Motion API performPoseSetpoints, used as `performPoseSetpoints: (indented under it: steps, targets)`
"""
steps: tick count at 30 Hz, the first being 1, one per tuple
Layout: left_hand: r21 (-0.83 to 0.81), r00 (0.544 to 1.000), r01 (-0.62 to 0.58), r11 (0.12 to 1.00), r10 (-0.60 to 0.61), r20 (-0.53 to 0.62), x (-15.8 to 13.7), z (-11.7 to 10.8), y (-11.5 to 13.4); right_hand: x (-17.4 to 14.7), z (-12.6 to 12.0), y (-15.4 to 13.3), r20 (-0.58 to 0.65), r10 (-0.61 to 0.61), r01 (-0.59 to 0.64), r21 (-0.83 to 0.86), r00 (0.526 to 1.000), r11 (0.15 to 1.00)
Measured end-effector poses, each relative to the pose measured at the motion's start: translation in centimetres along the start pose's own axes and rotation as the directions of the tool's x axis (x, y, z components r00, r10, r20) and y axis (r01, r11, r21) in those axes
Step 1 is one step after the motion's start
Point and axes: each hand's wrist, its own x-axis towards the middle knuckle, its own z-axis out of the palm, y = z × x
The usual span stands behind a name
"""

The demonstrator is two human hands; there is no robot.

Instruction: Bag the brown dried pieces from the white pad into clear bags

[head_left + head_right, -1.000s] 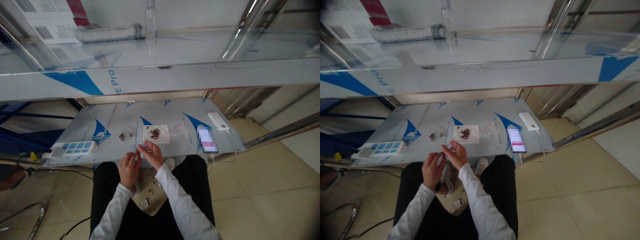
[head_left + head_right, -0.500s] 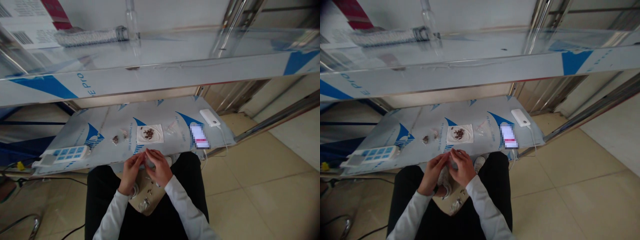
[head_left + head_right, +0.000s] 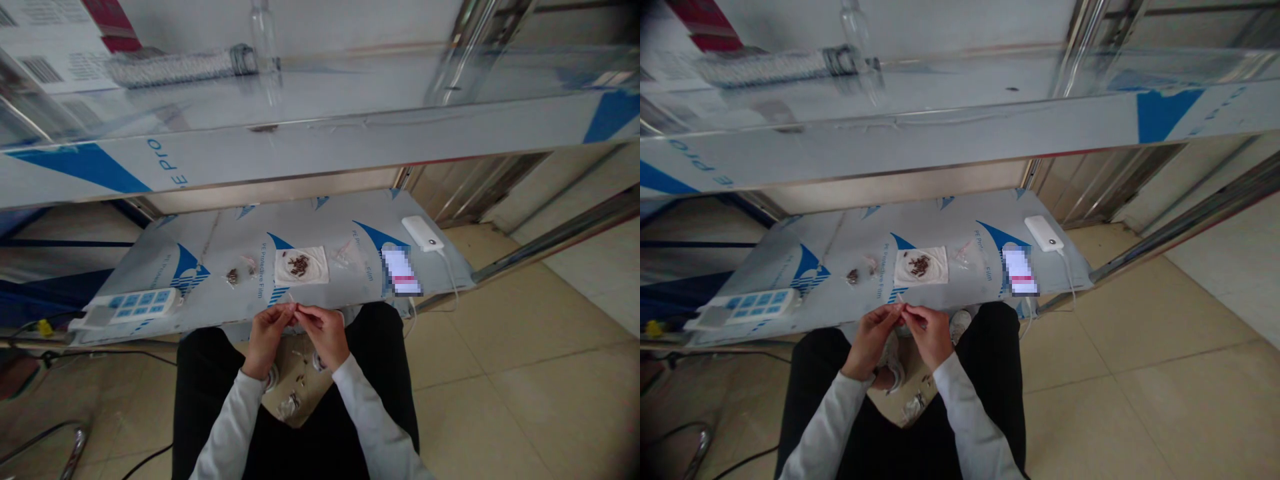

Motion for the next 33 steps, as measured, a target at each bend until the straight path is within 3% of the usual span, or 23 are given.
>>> performPoseSetpoints:
  steps: [4, 6, 8, 12, 15, 17, 20, 24, 28, 31, 33]
  targets:
    - [0.222, 0.996, -0.083, 0.971, 0.075, 0.045, 0.1, -0.3, 0.5, 0.3, -0.8, -0.2, 0.100, -0.030, 0.048, -0.186, 0.995, 0.981]
    - [0.377, 0.991, -0.129, 0.917, 0.110, 0.070, -0.1, -0.3, 1.0, 0.1, -0.6, 0.0, 0.107, -0.048, 0.079, -0.309, 0.993, 0.948]
    - [0.565, 0.985, -0.170, 0.807, 0.146, 0.087, -0.3, -0.1, 1.5, -0.2, -0.1, 0.5, 0.083, -0.062, 0.091, -0.418, 0.995, 0.904]
    - [0.854, 0.985, -0.138, 0.501, 0.160, 0.066, -1.3, 0.3, 2.0, -0.7, 0.3, 2.3, -0.106, -0.063, -0.012, -0.591, 0.992, 0.806]
    - [0.908, 0.990, -0.086, 0.410, 0.134, 0.033, -2.2, 0.5, 2.1, -0.9, -0.1, 2.8, -0.161, -0.083, -0.036, -0.621, 0.983, 0.783]
    - [0.896, 0.990, -0.068, 0.439, 0.141, 0.006, -2.7, 0.6, 2.4, -1.0, -0.5, 2.4, -0.114, -0.108, 0.019, -0.598, 0.988, 0.801]
    - [0.819, 0.986, -0.061, 0.570, 0.160, -0.038, -3.0, 0.7, 3.1, -1.2, -1.0, 0.9, 0.042, -0.168, 0.166, -0.516, 0.985, 0.841]
    - [0.662, 0.989, -0.101, 0.743, 0.149, -0.016, -2.7, 0.2, 3.7, -0.9, -1.7, -1.0, 0.246, -0.255, 0.335, -0.381, 0.935, 0.862]
    - [0.507, 0.993, -0.116, 0.854, 0.103, 0.055, -2.3, -0.9, 3.9, 0.3, -1.9, -1.3, 0.370, -0.277, 0.387, -0.266, 0.887, 0.883]
    - [0.523, 0.994, -0.114, 0.845, 0.097, 0.060, -2.0, -1.6, 4.6, 1.0, -1.1, -0.6, 0.317, -0.293, 0.384, -0.280, 0.902, 0.880]
    - [0.643, 0.987, -0.148, 0.752, 0.157, 0.044, -1.9, -1.8, 5.2, 1.2, -0.2, -0.2, 0.251, -0.300, 0.368, -0.299, 0.921, 0.881]
